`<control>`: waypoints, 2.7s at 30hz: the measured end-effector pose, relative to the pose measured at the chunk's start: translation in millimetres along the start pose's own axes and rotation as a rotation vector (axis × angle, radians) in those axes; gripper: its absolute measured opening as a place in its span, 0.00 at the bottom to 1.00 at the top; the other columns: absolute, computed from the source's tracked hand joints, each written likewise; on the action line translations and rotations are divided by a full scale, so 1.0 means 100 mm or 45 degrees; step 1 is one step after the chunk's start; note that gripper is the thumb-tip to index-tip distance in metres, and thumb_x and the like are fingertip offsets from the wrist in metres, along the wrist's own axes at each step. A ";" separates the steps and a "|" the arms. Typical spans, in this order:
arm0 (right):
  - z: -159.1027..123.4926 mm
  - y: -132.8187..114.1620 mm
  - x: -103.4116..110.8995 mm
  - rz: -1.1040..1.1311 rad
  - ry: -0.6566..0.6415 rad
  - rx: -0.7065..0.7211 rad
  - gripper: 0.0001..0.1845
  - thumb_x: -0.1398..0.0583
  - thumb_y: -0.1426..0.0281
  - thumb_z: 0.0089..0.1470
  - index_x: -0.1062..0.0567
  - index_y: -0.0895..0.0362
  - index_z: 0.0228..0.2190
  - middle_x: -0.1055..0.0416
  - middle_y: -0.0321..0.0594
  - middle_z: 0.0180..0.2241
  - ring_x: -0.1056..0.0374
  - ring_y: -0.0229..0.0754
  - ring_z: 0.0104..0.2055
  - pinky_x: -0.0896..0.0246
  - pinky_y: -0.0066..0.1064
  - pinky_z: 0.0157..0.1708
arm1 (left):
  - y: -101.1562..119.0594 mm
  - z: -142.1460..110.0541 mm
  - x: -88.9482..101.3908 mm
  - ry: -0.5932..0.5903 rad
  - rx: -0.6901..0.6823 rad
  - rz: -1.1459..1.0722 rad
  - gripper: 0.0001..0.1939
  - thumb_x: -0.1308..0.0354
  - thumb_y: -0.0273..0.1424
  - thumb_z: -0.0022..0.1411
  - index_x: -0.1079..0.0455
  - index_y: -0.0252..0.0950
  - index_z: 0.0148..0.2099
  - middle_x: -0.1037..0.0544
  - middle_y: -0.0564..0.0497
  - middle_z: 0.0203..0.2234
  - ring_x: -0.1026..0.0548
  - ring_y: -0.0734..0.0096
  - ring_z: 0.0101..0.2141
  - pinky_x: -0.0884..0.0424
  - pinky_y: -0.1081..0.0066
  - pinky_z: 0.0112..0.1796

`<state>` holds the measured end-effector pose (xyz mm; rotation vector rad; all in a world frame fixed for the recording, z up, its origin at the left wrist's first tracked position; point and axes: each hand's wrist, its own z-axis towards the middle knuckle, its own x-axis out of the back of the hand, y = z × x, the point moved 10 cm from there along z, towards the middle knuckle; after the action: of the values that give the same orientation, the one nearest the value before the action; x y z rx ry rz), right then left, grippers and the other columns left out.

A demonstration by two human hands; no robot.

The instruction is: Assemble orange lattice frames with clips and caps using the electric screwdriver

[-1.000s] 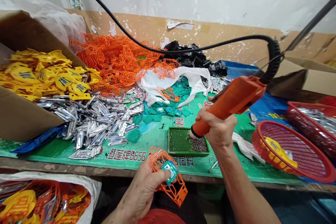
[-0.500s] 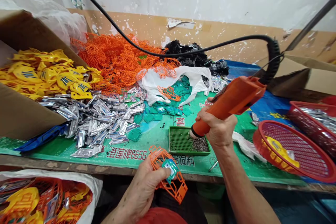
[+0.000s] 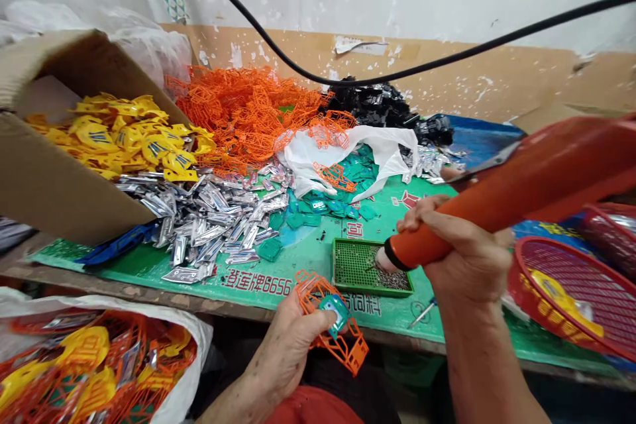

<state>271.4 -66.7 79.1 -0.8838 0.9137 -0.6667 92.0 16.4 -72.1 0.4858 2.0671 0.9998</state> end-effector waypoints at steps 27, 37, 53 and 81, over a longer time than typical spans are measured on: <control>-0.54 0.02 -0.52 0.253 -0.358 -0.141 0.23 0.32 0.72 0.43 0.28 0.49 0.43 0.32 0.30 0.24 0.35 0.35 0.23 0.33 0.33 0.28 | 0.00 0.00 -0.04 -0.042 0.011 -0.142 0.14 0.37 0.24 0.43 0.30 0.33 0.36 0.26 0.52 0.27 0.27 0.69 0.30 0.30 0.69 0.35; -0.61 0.06 -0.56 0.263 -0.465 -0.184 0.27 0.37 0.80 0.44 0.32 0.49 0.46 0.31 0.29 0.26 0.34 0.34 0.25 0.34 0.31 0.28 | -0.03 0.01 -0.03 -0.040 -0.008 -0.074 0.10 0.38 0.23 0.42 0.31 0.34 0.31 0.29 0.55 0.24 0.30 0.72 0.27 0.32 0.68 0.35; -0.71 0.14 -0.49 0.043 -0.509 -0.154 0.26 0.36 0.75 0.44 0.34 0.47 0.45 0.32 0.29 0.25 0.34 0.38 0.26 0.36 0.35 0.30 | -0.10 0.00 -0.01 -0.006 0.031 0.097 0.10 0.36 0.25 0.42 0.29 0.34 0.31 0.28 0.56 0.21 0.29 0.71 0.25 0.33 0.71 0.32; 0.00 0.19 0.30 -0.128 0.085 0.134 0.15 0.34 0.76 0.35 0.30 0.56 0.28 0.31 0.29 0.22 0.35 0.36 0.22 0.38 0.34 0.27 | -0.05 -0.06 0.02 -0.102 0.152 -0.001 0.19 0.30 0.31 0.49 0.27 0.35 0.44 0.20 0.50 0.32 0.24 0.71 0.32 0.29 0.71 0.38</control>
<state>287.4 -81.5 51.5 -0.8210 0.8896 -0.8276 86.1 12.0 -74.9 0.5774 2.0623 0.8463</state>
